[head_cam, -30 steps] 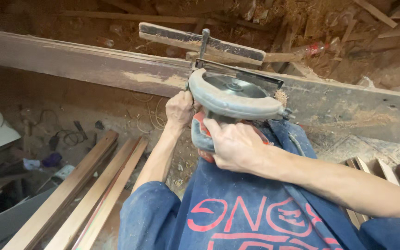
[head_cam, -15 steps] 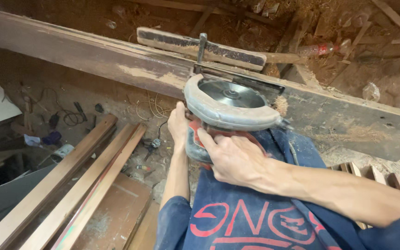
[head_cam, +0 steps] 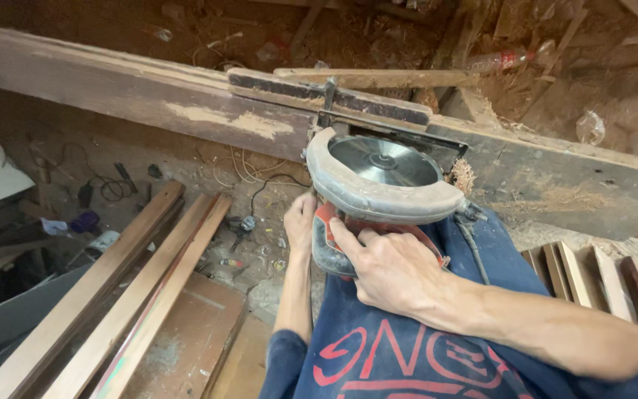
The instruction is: The person uses a circular saw to cut a long wooden plank into smaller pieces. They guide the saw along the plank, make several cuts, and then use a hand planer to smooth the edges of the cut wood.
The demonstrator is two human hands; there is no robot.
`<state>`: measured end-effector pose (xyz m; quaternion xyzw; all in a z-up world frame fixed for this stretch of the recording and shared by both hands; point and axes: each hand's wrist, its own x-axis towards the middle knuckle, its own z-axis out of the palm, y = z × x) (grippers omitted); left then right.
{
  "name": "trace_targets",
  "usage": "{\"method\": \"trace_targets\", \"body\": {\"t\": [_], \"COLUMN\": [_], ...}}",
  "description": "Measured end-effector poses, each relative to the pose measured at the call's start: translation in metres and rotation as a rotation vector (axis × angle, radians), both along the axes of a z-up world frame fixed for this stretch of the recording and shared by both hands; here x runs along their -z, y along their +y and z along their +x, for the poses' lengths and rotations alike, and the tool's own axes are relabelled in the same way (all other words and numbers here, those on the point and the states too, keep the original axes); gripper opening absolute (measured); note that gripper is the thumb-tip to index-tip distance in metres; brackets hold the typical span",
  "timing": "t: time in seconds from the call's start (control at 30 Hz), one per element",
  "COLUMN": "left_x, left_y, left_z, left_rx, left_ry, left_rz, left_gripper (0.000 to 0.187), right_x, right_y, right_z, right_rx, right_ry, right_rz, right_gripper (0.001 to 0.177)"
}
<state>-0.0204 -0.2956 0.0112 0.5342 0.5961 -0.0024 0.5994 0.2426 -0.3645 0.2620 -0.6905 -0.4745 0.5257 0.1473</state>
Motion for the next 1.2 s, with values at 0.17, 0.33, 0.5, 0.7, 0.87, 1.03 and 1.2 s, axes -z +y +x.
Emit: {"method": "trace_targets", "body": {"t": [0.17, 0.33, 0.5, 0.7, 0.87, 1.03, 1.2], "left_x": [-0.014, -0.025, -0.023, -0.014, -0.024, -0.066, -0.077], "left_y": [-0.061, -0.04, 0.049, 0.054, 0.039, 0.026, 0.021], "left_z": [-0.097, -0.069, 0.031, 0.062, 0.069, 0.071, 0.076], "left_rx": [0.034, -0.069, 0.456, -0.164, -0.048, -0.028, -0.009], "left_ry": [0.291, 0.092, -0.255, -0.336, -0.121, -0.04, -0.032], "left_rz": [0.069, 0.068, 0.5, -0.24, -0.06, -0.03, -0.017], "left_gripper": [0.023, 0.027, 0.037, 0.033, 0.032, 0.032, 0.031], "right_x": [0.001, 0.005, 0.006, 0.005, 0.003, 0.005, 0.007], "right_y": [0.014, 0.021, 0.022, 0.023, 0.022, 0.021, 0.022], "right_z": [0.008, 0.011, 0.001, 0.006, 0.009, 0.006, 0.005], "right_rx": [0.1, -0.035, 0.021, 0.015, -0.011, 0.032, 0.011], "right_ry": [0.013, 0.06, 0.085, 0.097, 0.091, 0.084, 0.095], "right_rz": [0.057, -0.002, 0.077, 0.044, 0.008, 0.066, 0.037], "right_gripper": [0.083, 0.083, 0.083, 0.082, 0.081, 0.079, 0.081]}}
